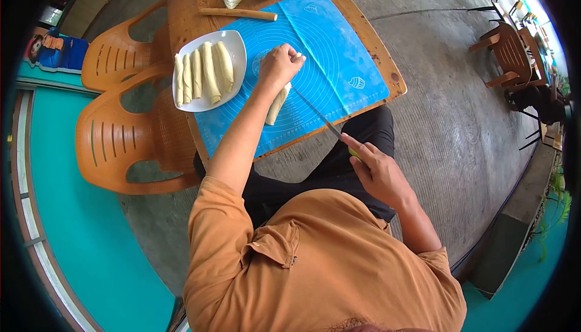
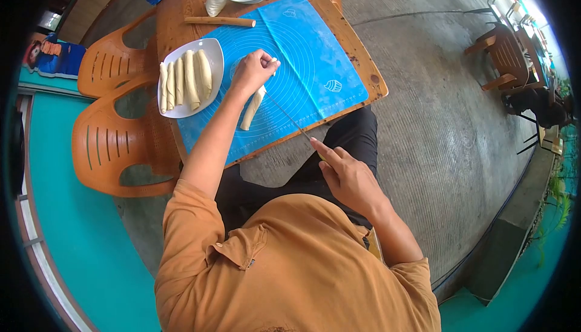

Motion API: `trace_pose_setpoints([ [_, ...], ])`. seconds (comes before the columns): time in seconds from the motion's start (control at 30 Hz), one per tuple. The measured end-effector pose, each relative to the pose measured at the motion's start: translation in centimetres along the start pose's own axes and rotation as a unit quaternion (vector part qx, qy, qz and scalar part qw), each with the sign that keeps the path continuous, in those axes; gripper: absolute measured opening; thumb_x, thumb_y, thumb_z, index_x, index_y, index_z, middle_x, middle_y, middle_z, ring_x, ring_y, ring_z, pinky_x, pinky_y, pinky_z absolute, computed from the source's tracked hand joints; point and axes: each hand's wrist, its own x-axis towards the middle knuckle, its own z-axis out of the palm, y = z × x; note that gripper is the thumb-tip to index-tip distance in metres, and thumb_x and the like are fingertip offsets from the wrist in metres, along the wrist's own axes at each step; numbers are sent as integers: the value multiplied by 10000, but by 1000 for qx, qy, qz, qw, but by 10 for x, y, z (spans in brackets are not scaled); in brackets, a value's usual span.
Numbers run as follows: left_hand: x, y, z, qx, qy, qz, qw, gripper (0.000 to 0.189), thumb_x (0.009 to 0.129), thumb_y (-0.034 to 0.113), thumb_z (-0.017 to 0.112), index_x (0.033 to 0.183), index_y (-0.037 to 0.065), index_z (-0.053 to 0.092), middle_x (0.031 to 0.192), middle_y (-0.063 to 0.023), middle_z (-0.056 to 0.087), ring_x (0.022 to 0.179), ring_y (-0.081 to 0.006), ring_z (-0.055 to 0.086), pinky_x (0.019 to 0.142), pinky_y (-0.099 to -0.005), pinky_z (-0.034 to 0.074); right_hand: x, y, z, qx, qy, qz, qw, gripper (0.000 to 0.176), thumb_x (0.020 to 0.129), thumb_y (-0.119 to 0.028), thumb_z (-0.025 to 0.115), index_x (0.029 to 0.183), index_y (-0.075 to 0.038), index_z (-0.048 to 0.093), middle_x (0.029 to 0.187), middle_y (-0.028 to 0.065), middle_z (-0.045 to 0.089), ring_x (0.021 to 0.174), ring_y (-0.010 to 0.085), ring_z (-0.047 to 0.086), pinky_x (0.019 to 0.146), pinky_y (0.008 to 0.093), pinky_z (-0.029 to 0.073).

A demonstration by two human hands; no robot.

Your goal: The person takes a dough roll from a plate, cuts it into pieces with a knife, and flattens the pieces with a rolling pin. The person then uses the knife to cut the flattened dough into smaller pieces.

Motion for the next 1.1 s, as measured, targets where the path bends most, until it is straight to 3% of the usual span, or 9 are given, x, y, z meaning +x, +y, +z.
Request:
trace_pose_setpoints([
  [0.1,3,-13,6,-6,42,23,999,341,1004,360,774,1059,24,780,1029,-130,807,978,-275,787,919,-406,609,-2,5,-3,16,11,1,1000,554,1100,-139,606,1641,-186,499,982,167,640,846,372,685,789,489,567],
  [0.2,1,-21,3,-24,51,24,998,309,1023,302,716,1095,10,788,1107,-174,806,1015,-334,780,939,-451,605,2,10,4,38,57,-20,997,545,1102,-128,591,1638,-160,497,986,180,639,871,386,681,807,496,563],
  [0.23,-1,-21,1,-24,52,24,998,309,1023,302,716,1095,10,788,1107,-174,806,1015,-334,780,939,-451,605,4,11,6,48,91,-40,994,542,1104,-120,580,1637,-142,492,987,186,638,884,394,680,818,499,561],
  [0.47,-6,-21,-3,-85,40,24,995,265,1031,259,710,1139,39,811,1033,-171,827,954,-297,804,874,-416,623,42,2,23,43,100,2,994,532,1098,-89,540,1626,-84,476,1101,246,680,999,439,703,862,494,576],
  [0.53,-6,-19,-3,-88,34,19,995,270,1031,269,713,1142,45,816,1028,-169,827,948,-292,804,869,-413,623,54,3,30,39,144,-38,988,536,1090,-90,547,1622,-81,476,1129,266,683,1006,464,708,865,527,574],
  [0.73,-4,-20,-1,-82,37,6,996,280,1034,290,714,1150,58,822,1009,-152,832,929,-285,807,861,-403,621,69,-4,37,34,126,-18,991,532,1083,-89,553,1610,-71,487,1067,278,680,917,493,708,821,557,574],
  [1.1,-2,-25,2,-96,40,4,995,278,1032,272,719,1147,38,815,1037,-154,836,965,-286,813,886,-397,624,70,-3,39,32,124,-9,992,535,1082,-85,549,1613,-57,486,1078,297,682,928,501,711,820,557,577],
])
